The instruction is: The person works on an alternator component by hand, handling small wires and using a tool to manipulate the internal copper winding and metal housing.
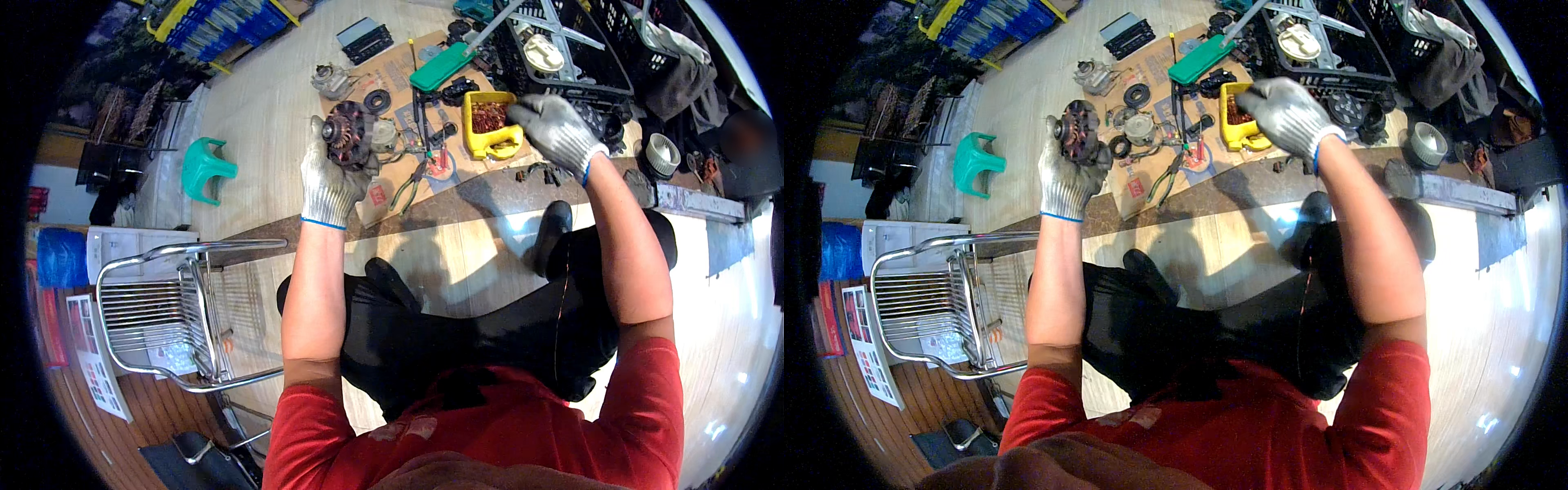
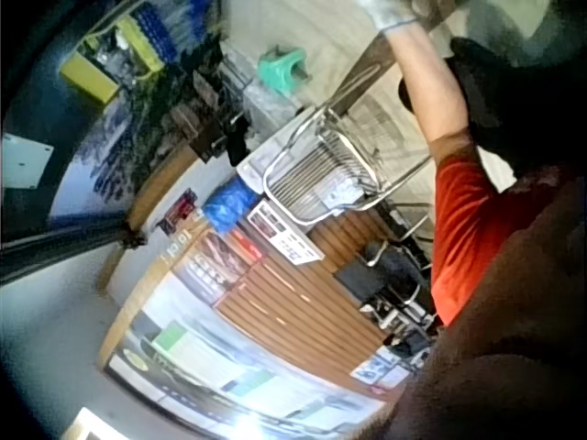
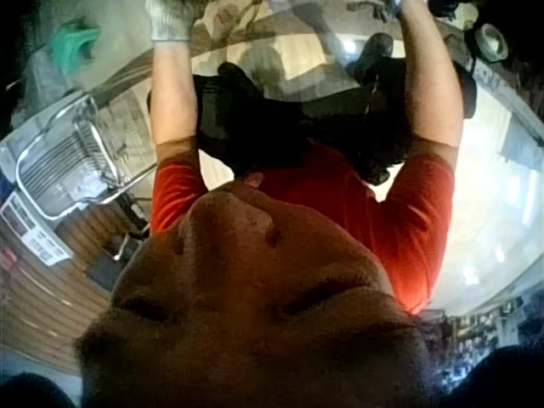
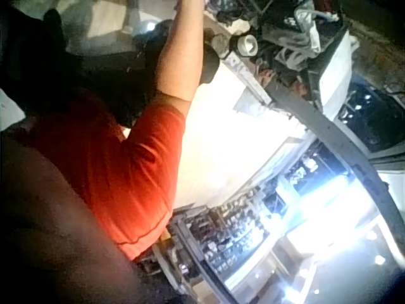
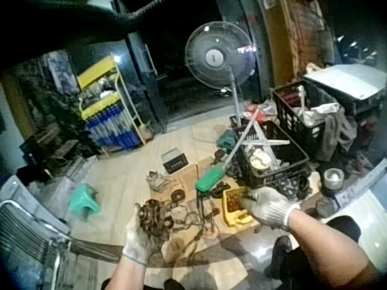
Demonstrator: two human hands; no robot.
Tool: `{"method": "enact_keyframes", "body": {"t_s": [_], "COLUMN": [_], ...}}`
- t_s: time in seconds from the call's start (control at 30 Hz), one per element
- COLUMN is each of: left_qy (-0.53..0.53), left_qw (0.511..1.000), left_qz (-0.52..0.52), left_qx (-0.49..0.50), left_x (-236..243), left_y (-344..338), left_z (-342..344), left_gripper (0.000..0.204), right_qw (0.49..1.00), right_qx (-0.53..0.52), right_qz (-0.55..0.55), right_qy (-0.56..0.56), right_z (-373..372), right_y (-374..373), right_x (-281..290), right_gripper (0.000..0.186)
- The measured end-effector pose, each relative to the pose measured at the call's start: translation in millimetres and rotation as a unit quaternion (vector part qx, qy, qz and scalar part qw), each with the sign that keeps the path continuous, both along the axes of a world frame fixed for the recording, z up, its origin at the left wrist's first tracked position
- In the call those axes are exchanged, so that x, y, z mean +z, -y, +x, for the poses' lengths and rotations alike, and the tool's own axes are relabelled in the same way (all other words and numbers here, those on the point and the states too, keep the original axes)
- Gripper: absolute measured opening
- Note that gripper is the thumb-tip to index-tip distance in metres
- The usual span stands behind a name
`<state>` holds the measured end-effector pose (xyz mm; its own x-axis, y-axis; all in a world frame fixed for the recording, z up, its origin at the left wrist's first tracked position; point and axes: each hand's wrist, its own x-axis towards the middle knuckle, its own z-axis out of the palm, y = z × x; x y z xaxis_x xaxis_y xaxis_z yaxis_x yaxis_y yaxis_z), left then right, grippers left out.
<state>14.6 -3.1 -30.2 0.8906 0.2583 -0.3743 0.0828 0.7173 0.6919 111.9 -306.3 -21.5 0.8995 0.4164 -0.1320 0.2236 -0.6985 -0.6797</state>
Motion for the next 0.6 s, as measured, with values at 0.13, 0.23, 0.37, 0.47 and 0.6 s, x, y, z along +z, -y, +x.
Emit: {"method": "enact_keyframes", "body": {"t_s": [0.13, 0.23, 0.37, 0.47, 0.6], "left_qy": [0.023, 0.042, 0.075, 0.072, 0.073], "left_qw": [0.994, 0.993, 0.993, 0.991, 0.988], "left_qz": [-0.004, -0.002, 0.038, 0.048, 0.072], "left_qx": [0.105, 0.109, 0.083, 0.098, 0.115], "left_x": [-16.1, -21.0, -17.7, -16.8, -21.4], "left_y": [-16.7, -23.6, -24.2, -28.1, -32.8], "left_z": [9.1, 11.5, 3.6, 1.4, 4.8], "left_gripper": [0.063, 0.063, 0.063, 0.063, 0.065], "right_qw": [0.995, 0.993, 0.985, 0.972, 0.948], "right_qx": [0.05, 0.112, 0.168, 0.218, 0.297], "right_qz": [-0.042, -0.045, -0.033, -0.078, -0.065], "right_qy": [-0.079, -0.021, -0.004, -0.031, -0.096], "right_z": [-15.2, -23.9, -34.8, -41.6, -57.1], "right_y": [-15.8, -18.4, -20.4, -25.5, -30.5], "right_x": [-12.7, -37.9, -36.4, -28.2, -26.3], "right_gripper": [0.037, 0.035, 0.029, 0.03, 0.029]}}
